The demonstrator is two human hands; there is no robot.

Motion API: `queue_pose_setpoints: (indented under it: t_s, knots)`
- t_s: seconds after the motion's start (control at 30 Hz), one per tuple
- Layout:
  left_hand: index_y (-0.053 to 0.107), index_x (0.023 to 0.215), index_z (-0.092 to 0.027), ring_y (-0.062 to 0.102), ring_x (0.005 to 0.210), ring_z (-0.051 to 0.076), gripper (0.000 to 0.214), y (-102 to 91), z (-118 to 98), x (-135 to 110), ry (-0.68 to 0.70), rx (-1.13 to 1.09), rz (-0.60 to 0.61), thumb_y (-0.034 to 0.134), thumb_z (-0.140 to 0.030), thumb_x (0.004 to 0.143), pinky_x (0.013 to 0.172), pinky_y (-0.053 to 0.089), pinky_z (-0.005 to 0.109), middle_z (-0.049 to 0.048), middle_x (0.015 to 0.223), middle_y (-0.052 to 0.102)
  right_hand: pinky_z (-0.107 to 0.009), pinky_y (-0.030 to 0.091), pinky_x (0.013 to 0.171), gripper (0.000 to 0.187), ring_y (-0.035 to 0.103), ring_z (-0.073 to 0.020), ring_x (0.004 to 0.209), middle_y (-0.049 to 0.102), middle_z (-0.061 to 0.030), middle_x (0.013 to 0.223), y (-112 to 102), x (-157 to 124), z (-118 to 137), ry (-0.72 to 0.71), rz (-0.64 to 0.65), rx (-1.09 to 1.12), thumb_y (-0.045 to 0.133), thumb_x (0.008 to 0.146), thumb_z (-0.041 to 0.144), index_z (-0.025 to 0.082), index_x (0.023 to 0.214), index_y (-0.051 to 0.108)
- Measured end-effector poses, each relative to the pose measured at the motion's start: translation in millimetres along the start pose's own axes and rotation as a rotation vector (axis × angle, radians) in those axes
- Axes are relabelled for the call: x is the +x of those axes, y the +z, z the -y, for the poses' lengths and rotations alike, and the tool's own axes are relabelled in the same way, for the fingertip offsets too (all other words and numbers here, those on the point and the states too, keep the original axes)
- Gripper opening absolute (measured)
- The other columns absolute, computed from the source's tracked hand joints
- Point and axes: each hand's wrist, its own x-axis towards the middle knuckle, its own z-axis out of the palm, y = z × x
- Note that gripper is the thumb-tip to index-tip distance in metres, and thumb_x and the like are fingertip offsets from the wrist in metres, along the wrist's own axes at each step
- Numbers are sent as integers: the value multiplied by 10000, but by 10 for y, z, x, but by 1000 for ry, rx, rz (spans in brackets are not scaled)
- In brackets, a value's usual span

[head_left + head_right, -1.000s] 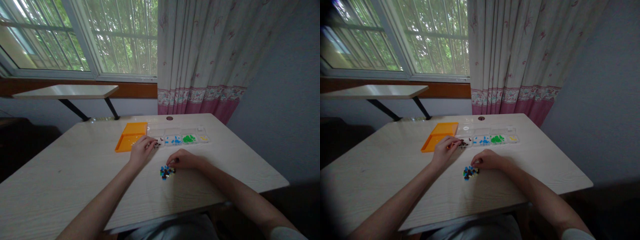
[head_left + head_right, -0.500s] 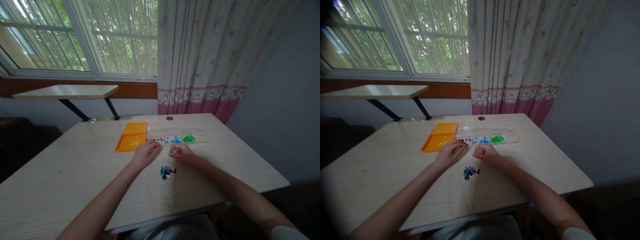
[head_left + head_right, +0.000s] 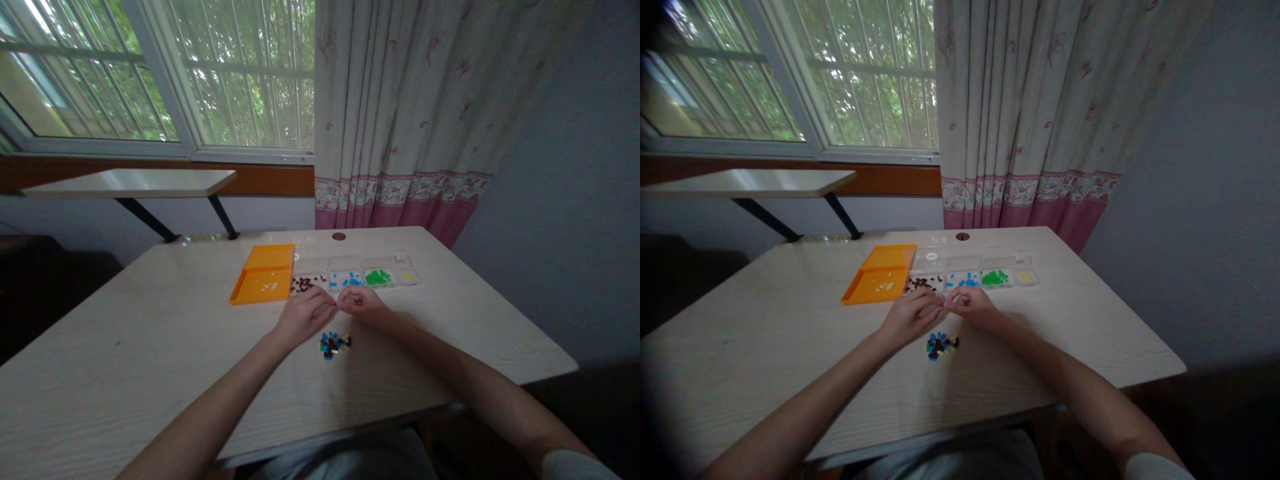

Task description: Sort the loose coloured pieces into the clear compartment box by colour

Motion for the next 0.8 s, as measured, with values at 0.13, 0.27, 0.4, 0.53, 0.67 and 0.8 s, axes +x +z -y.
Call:
queue_pose_setpoints:
  t_s: [0.13,0.27,0.4,0.53,0.67,0.8]
  knots:
    - [632,854,-180,559,771,133,177,6,-8,4,-11,-8,-2,472,-250,823,690,445,224,59,823,591,-191,182,414,392,247,-61,432,287,86,457,3,2,0,-3,-4,-8,563,699,540,149,733,563]
    - [629,847,-173,549,772,133,159,-28,-6,6,-50,-83,-60,485,-236,822,704,442,234,58,817,587,-182,176,398,327,243,-57,421,273,90,454,-55,-22,-17,-12,-1,-61,549,739,474,150,783,576]
    - [631,848,-163,538,738,126,144,-130,3,7,-116,-109,-201,505,-226,821,640,431,215,55,799,587,-163,227,403,212,318,-51,430,371,72,470,-196,-94,-6,-90,242,-235,561,752,342,144,785,626]
    - [642,834,-160,514,642,108,143,-219,18,10,-181,-90,-337,537,-254,806,553,406,199,47,781,588,-149,307,439,164,391,-47,440,458,56,496,-278,-150,28,-171,436,-398,580,722,239,141,821,666]
    - [644,821,-162,498,614,99,144,-237,30,6,-201,-76,-370,537,-257,807,550,404,196,35,757,580,-142,328,448,169,417,-46,442,480,53,502,-267,-161,74,-185,438,-465,575,714,202,148,839,675]
    - [643,826,-163,488,599,93,146,-236,20,-1,-196,-55,-379,535,-259,810,549,399,194,31,764,578,-146,348,475,162,450,-51,461,505,47,520,-254,-170,98,-199,432,-492,583,712,205,156,833,678]
